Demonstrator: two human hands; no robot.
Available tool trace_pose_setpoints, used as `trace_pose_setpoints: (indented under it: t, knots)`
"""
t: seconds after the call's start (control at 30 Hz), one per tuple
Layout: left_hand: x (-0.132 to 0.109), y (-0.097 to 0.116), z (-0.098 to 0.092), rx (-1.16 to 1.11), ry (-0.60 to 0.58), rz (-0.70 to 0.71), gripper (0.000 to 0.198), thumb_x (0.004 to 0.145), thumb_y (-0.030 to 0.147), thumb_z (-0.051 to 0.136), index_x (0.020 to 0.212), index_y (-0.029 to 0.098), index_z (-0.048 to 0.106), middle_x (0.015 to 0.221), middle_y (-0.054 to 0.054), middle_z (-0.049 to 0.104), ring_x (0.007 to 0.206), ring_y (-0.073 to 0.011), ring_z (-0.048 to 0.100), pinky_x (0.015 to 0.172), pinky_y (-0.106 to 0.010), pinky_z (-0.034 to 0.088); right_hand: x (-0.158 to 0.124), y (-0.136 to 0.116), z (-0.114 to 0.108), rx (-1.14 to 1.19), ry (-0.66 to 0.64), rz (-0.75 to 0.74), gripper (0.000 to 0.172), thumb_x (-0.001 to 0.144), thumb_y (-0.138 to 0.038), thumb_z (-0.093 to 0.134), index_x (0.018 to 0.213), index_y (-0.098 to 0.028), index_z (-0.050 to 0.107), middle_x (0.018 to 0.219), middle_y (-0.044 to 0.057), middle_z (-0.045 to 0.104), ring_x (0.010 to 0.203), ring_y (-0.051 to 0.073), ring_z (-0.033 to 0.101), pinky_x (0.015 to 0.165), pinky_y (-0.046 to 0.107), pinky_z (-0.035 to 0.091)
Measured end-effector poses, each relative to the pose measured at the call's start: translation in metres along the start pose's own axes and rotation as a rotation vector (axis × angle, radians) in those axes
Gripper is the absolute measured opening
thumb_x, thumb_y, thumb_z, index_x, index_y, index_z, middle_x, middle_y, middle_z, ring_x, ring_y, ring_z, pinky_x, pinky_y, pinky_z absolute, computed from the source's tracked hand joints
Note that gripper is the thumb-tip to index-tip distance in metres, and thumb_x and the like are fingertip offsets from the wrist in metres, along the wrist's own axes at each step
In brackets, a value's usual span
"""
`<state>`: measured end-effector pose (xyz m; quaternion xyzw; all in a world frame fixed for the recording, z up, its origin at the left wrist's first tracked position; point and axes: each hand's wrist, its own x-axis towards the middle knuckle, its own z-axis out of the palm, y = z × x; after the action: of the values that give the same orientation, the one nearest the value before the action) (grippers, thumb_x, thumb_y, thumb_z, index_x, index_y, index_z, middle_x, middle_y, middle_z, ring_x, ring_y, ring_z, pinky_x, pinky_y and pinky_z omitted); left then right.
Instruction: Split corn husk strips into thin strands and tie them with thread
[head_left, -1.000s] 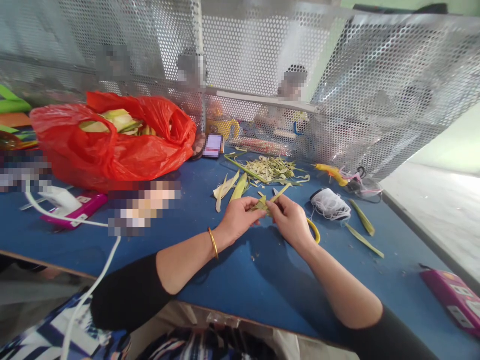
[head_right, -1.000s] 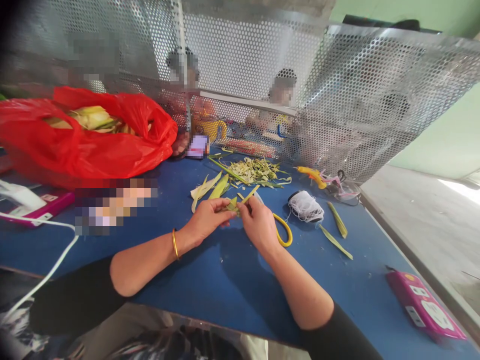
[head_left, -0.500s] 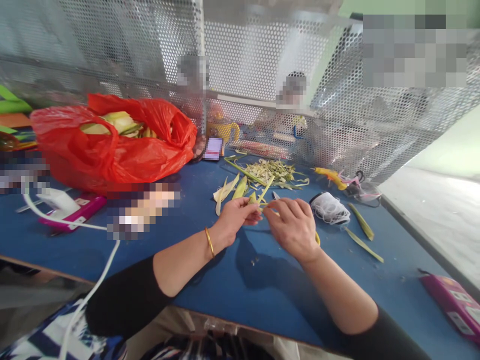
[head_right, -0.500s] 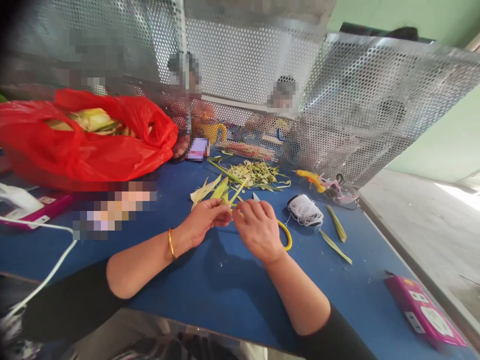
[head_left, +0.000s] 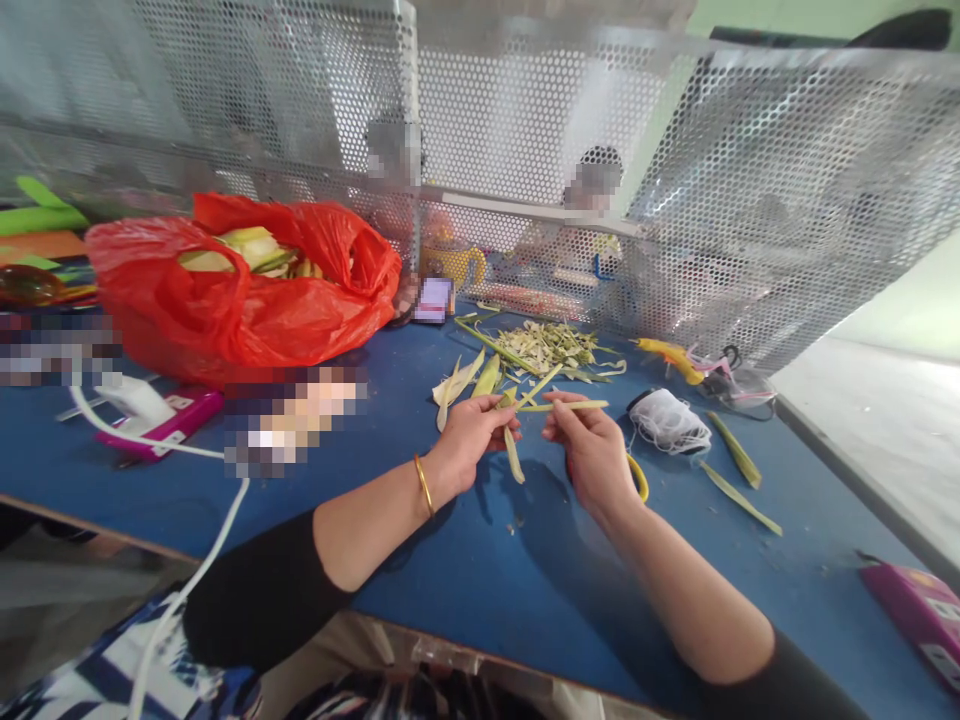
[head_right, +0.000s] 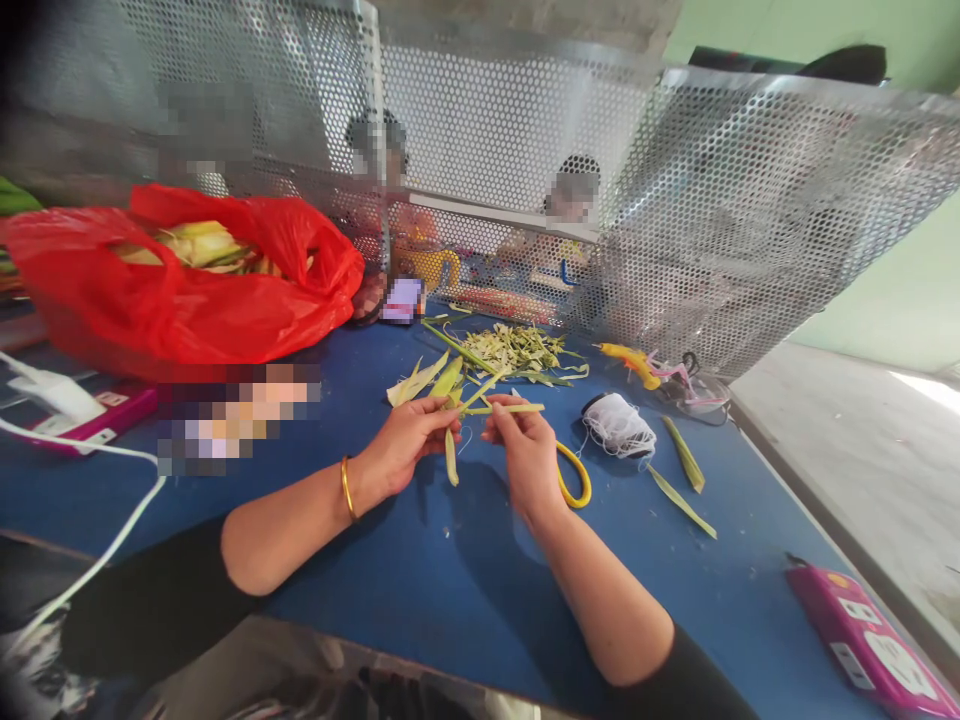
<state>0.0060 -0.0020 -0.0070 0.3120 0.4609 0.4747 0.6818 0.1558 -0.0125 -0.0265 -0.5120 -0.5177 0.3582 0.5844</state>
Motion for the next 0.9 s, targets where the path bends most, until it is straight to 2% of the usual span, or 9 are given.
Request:
trace_pose_setpoints:
  t: [0.1,0.17,0.23,0.33,0.47,0.57,0.63,0.77,0.9]
  knots:
    - [-0.001,-0.002,0.000,0.061,-0.030,-0.024,0.016,0.080,0.007,0.074,0.072,0.016,0.065,0.057,0.002,0.062,0.047,-0.0093,0.058,0.053,-0.022,0.048,-0.004,-0.011,-0.003,-0.161,0.044,-0.269,0.028,0.086,-0.050,0.069,0.078,-0.023,0.071,0.075,0.004,0.070,0.066,0.018,0.062,0.064,0.033,0.053]
    - [-0.001,-0.004,-0.001,0.102,-0.065,-0.022,0.016,0.080,0.008,0.074,0.071,0.016,0.064,0.055,0.003,0.061,0.045,-0.0090,0.057,0.053,-0.022,0.049,-0.008,-0.018,-0.004,-0.276,0.001,-0.443,0.025,0.090,-0.043,0.066,0.074,-0.025,0.071,0.082,0.006,0.074,0.077,0.021,0.067,0.072,0.035,0.056]
    - [-0.002,-0.004,-0.001,0.138,-0.094,-0.016,0.017,0.083,0.007,0.070,0.070,0.016,0.064,0.053,0.003,0.060,0.044,-0.0084,0.056,0.052,-0.021,0.049,-0.010,-0.022,-0.006,-0.315,-0.086,-0.511,0.026,0.093,-0.040,0.062,0.075,-0.026,0.072,0.087,0.006,0.076,0.086,0.023,0.071,0.081,0.037,0.057]
    - [-0.003,-0.005,-0.001,0.167,-0.121,-0.030,0.019,0.085,0.006,0.067,0.069,0.016,0.064,0.053,0.003,0.060,0.044,-0.0083,0.055,0.052,-0.021,0.048,-0.010,-0.022,-0.006,-0.291,-0.160,-0.404,0.027,0.096,-0.041,0.057,0.080,-0.026,0.073,0.079,0.004,0.076,0.082,0.022,0.072,0.083,0.038,0.057]
    - [-0.002,-0.008,-0.002,0.127,-0.142,-0.061,0.017,0.080,0.008,0.075,0.071,0.016,0.064,0.056,0.003,0.062,0.048,-0.0089,0.057,0.056,-0.022,0.051,-0.004,-0.016,-0.006,-0.194,-0.029,-0.250,0.022,0.092,-0.045,0.062,0.095,-0.024,0.068,0.067,-0.001,0.070,0.071,0.021,0.069,0.078,0.037,0.056]
    - [0.001,-0.010,-0.003,0.085,-0.188,-0.075,0.015,0.080,0.010,0.077,0.075,0.016,0.064,0.058,0.003,0.064,0.050,-0.0088,0.060,0.057,-0.022,0.052,0.000,-0.015,-0.008,-0.186,0.044,-0.182,0.026,0.087,-0.049,0.067,0.083,-0.024,0.062,0.063,-0.002,0.067,0.064,0.019,0.066,0.070,0.034,0.053]
    - [0.002,-0.010,-0.004,0.042,-0.202,-0.079,0.015,0.081,0.010,0.077,0.079,0.017,0.063,0.059,0.003,0.065,0.050,-0.0089,0.061,0.057,-0.021,0.053,0.002,-0.015,-0.010,-0.219,0.045,-0.162,0.028,0.085,-0.050,0.069,0.077,-0.023,0.063,0.064,0.000,0.068,0.064,0.019,0.064,0.068,0.032,0.051]
    - [0.001,-0.005,-0.002,-0.015,-0.174,-0.090,0.015,0.087,0.007,0.069,0.084,0.018,0.060,0.059,0.003,0.065,0.048,-0.0091,0.061,0.055,-0.021,0.052,0.004,-0.013,-0.013,-0.274,0.022,-0.160,0.026,0.082,-0.048,0.069,0.076,-0.022,0.069,0.065,0.000,0.067,0.066,0.018,0.061,0.068,0.031,0.047]
    - [-0.003,-0.003,0.001,0.053,-0.145,-0.047,0.016,0.088,0.003,0.063,0.081,0.017,0.060,0.056,0.004,0.062,0.045,-0.0088,0.058,0.054,-0.022,0.052,0.002,-0.012,-0.015,-0.432,0.018,-0.260,0.023,0.087,-0.042,0.063,0.079,-0.023,0.072,0.068,0.001,0.067,0.066,0.019,0.059,0.067,0.032,0.044]
